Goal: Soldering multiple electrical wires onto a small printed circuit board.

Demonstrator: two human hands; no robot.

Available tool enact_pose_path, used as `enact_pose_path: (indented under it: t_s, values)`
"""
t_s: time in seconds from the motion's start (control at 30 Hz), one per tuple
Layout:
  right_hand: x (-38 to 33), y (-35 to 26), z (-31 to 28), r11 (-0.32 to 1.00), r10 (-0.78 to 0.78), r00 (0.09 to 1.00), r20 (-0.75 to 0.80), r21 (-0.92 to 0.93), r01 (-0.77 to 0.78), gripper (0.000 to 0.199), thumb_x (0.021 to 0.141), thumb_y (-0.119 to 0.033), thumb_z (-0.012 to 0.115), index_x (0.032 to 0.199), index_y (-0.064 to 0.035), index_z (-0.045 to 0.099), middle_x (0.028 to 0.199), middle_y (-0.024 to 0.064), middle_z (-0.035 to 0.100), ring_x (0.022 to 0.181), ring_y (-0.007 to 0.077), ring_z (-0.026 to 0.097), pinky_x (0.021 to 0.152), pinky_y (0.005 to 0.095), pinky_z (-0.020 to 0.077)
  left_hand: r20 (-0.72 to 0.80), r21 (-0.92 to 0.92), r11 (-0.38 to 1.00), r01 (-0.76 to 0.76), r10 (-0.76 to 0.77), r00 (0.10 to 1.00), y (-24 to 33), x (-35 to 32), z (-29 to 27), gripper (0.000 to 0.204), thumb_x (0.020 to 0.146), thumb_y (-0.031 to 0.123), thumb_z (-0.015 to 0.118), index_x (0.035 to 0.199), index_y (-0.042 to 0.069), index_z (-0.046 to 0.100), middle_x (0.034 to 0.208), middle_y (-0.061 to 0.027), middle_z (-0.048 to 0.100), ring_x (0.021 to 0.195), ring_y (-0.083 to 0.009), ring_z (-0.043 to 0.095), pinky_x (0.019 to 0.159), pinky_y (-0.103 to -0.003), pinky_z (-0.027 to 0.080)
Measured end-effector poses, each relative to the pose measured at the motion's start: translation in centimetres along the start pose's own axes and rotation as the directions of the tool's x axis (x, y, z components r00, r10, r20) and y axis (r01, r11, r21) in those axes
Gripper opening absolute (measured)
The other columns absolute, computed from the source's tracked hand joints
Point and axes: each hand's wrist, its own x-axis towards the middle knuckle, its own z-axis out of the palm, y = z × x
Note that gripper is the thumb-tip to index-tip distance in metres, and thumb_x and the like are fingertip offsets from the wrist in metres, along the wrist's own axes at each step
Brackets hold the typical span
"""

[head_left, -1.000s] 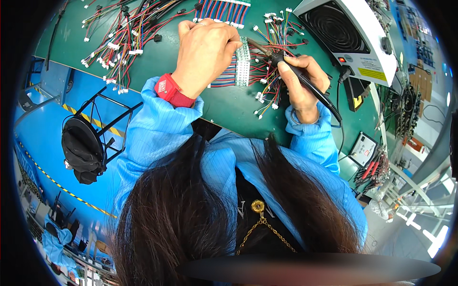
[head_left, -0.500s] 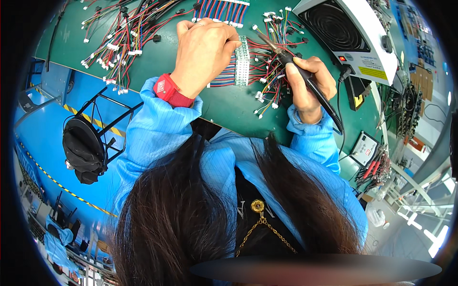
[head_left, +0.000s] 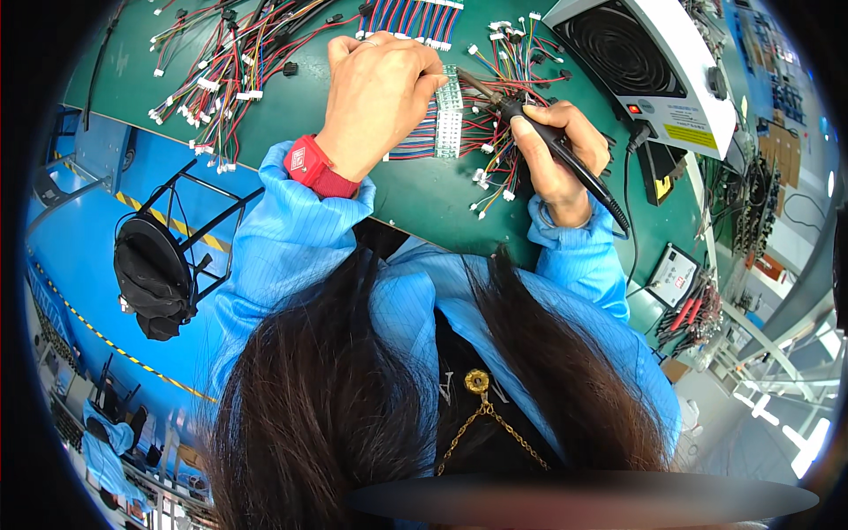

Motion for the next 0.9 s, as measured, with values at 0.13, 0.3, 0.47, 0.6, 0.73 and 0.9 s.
enact_pose_path:
  t_s: [0.13, 0.3, 0.47, 0.6, 0.73, 0.9]
  values:
    - [0.0, 0.5, 0.0, 0.997, 0.036, 0.999, -0.008, 0.063, -0.035, 0.018, 0.074, -0.004, 0.08, 0.085, 0.0035, 0.068, 0.07, 0.0101, 0.065, 0.058, 0.0145, 0.061, 0.053, 0.0264, 0.0452, -0.002, 0.003, 1.0, 0.001, -0.001, 1.0, 0.0, 0.0, 0.0, 0.01, 0.083, 0.021, 0.072, 0.079, 0.012, 0.073, 0.089, 0.0027, 0.074, 0.091, -0.0178, 0.065, 0.082, -0.04, 0.033]
    - [0.2, 0.2, -0.1, 0.971, 0.157, 0.988, 0.002, 0.182, -0.155, 0.015, 0.077, -0.002, 0.078, 0.087, 0.0044, 0.069, 0.07, 0.008, 0.066, 0.062, 0.0105, 0.061, 0.054, 0.0239, 0.0456, 0.005, -0.001, 1.0, -0.001, 0.001, 1.0, -0.1, -0.1, 0.0, 0.01, 0.084, 0.021, 0.072, 0.079, 0.012, 0.073, 0.09, 0.0027, 0.074, 0.092, -0.0182, 0.065, 0.082, -0.04, 0.033]
    - [-0.3, 0.1, -1.2, 0.992, -0.024, 0.985, -0.169, 0.12, 0.044, 0.013, 0.077, 0.001, 0.075, 0.088, 0.0035, 0.069, 0.069, 0.0076, 0.062, 0.056, 0.0097, 0.053, 0.051, 0.0246, 0.0392, -0.012, -0.013, 1.0, -0.006, 0.006, 1.0, -0.3, -0.1, 0.2, 0.01, 0.083, 0.021, 0.072, 0.079, 0.012, 0.073, 0.09, 0.0028, 0.073, 0.092, -0.0184, 0.065, 0.082, -0.04, 0.033]
    - [0.3, -0.1, -3.2, 0.967, -0.063, 0.942, -0.329, 0.213, 0.139, 0.014, 0.075, 0.004, 0.073, 0.086, 0.0068, 0.065, 0.068, 0.0071, 0.058, 0.061, 0.0125, 0.051, 0.055, 0.0239, 0.0374, 0.014, -0.001, 1.0, 0.001, -0.001, 1.0, 0.1, 0.0, -0.1, 0.009, 0.083, 0.021, 0.072, 0.08, 0.013, 0.073, 0.091, 0.0027, 0.074, 0.093, -0.0185, 0.065, 0.082, -0.039, 0.033]
    - [-1.8, -0.7, -6.1, 0.969, -0.059, 0.919, -0.389, 0.2, 0.147, 0.014, 0.074, 0.006, 0.07, 0.086, 0.0066, 0.063, 0.068, 0.0084, 0.057, 0.061, 0.0133, 0.05, 0.056, 0.0267, 0.0378, -0.079, -0.056, 0.995, -0.085, 0.08, 0.994, 0.1, 0.4, 0.4, 0.006, 0.081, 0.02, 0.072, 0.08, 0.014, 0.071, 0.081, -0.001, 0.071, 0.088, -0.0212, 0.065, 0.08, -0.042, 0.033]
    - [-5.8, 0.2, -12.0, 0.983, -0.161, 0.812, -0.562, -0.162, 0.083, 0.011, 0.073, 0.007, 0.07, 0.082, 0.0052, 0.063, 0.069, 0.0069, 0.058, 0.061, 0.0131, 0.051, 0.059, 0.0269, 0.0399, -0.019, -0.016, 0.999, -0.045, 0.045, 0.999, 0.0, -0.1, -0.4, 0.008, 0.083, 0.023, 0.073, 0.084, 0.015, 0.071, 0.09, 0.0013, 0.072, 0.092, -0.0215, 0.065, 0.083, -0.041, 0.035]
